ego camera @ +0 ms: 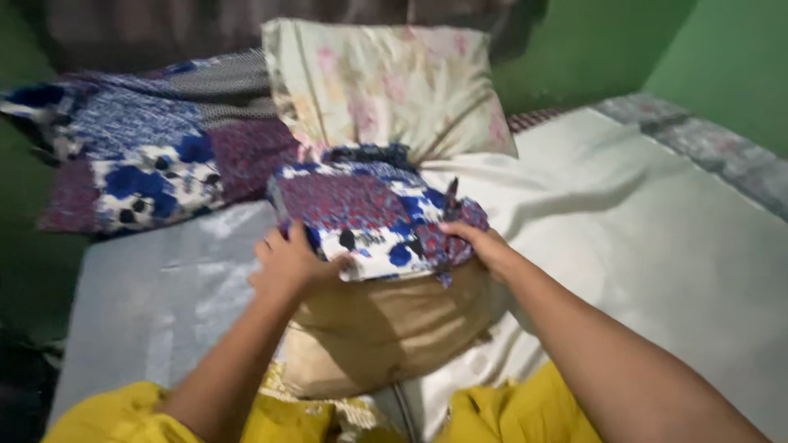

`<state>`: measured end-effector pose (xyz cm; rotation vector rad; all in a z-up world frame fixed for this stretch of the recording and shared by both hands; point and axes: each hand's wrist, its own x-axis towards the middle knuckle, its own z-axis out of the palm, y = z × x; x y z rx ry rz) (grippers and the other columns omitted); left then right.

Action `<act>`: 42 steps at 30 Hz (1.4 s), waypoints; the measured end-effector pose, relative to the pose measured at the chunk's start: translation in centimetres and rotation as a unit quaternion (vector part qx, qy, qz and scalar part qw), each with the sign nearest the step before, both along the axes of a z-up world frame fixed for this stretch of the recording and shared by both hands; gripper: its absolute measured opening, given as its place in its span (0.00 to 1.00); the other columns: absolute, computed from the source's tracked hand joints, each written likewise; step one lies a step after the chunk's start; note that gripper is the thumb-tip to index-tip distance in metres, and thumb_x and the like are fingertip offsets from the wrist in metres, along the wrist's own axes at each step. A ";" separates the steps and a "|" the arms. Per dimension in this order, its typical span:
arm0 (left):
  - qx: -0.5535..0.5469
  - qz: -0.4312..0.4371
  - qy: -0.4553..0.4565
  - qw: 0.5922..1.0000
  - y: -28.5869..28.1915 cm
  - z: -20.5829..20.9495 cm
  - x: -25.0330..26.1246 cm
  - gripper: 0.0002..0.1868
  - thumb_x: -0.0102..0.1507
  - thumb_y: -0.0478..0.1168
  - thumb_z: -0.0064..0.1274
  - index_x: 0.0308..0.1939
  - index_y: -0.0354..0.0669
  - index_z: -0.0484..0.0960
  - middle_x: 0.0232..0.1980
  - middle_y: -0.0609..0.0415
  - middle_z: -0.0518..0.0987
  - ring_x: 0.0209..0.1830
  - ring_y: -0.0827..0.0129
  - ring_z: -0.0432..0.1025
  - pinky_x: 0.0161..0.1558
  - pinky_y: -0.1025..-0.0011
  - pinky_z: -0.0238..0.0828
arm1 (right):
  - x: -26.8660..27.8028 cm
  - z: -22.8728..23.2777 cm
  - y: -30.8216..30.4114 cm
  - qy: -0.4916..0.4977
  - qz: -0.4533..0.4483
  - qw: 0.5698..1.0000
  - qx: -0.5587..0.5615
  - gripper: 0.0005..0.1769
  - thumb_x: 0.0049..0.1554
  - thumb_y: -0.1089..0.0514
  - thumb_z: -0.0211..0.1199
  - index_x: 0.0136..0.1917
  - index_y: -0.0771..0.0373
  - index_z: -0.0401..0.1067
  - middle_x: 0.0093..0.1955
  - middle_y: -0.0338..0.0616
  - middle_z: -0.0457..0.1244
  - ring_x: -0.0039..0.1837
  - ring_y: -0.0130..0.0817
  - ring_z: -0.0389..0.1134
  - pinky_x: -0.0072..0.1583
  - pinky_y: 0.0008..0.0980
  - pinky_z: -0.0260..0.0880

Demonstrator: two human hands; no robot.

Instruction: The person folds a patterned fabric around a beige pillow insert on a bed, tucks the edges, and ties the fabric to secure the pillow cover. The finished pillow is placed on the bed next to another pillow.

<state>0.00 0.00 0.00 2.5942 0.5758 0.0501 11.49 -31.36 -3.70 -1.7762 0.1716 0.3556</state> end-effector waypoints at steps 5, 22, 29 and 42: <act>-0.268 0.099 0.028 0.958 -2.9 0.4 -0.9 0.81 0.41 0.79 0.67 0.81 0.60 0.28 0.79 0.35 0.15 0.78 0.24 0.26 0.71 0.33 0.43 | -0.6 4.5 2.8 -0.099 -0.028 0.995 -0.004 0.28 0.40 0.49 0.74 0.49 0.71 0.81 0.45 0.51 0.74 0.42 0.34 0.75 0.46 0.32 0.77; -0.761 0.106 -0.058 0.638 -1.6 -1.6 12.5 0.47 0.44 0.74 0.46 0.62 0.59 0.71 0.63 0.46 0.67 0.58 0.39 0.61 0.42 0.28 0.52 | -4.4 25.1 19.7 -0.550 0.379 0.619 -0.414 0.32 0.42 0.39 0.72 0.56 0.55 0.77 0.49 0.50 0.70 0.54 0.49 0.71 0.57 0.48 0.68; -0.572 0.199 -0.296 0.739 11.1 -1.6 13.5 0.26 0.49 0.56 0.53 0.45 0.47 0.79 0.43 0.49 0.73 0.39 0.54 0.65 0.32 0.47 0.58 | 0.3 20.9 18.4 -0.357 0.460 0.692 -0.427 0.31 0.55 0.35 0.59 0.62 0.58 0.76 0.57 0.51 0.72 0.60 0.44 0.74 0.61 0.38 0.72; -0.171 0.049 -0.049 0.983 5.1 -5.5 9.8 0.14 0.55 0.44 0.58 0.42 0.48 0.91 0.43 0.44 0.85 0.47 0.54 0.81 0.55 0.61 0.75 | 7.4 7.9 11.7 -0.284 0.355 0.780 -0.429 0.18 0.55 0.47 0.61 0.56 0.55 0.79 0.52 0.48 0.72 0.55 0.44 0.74 0.58 0.41 0.72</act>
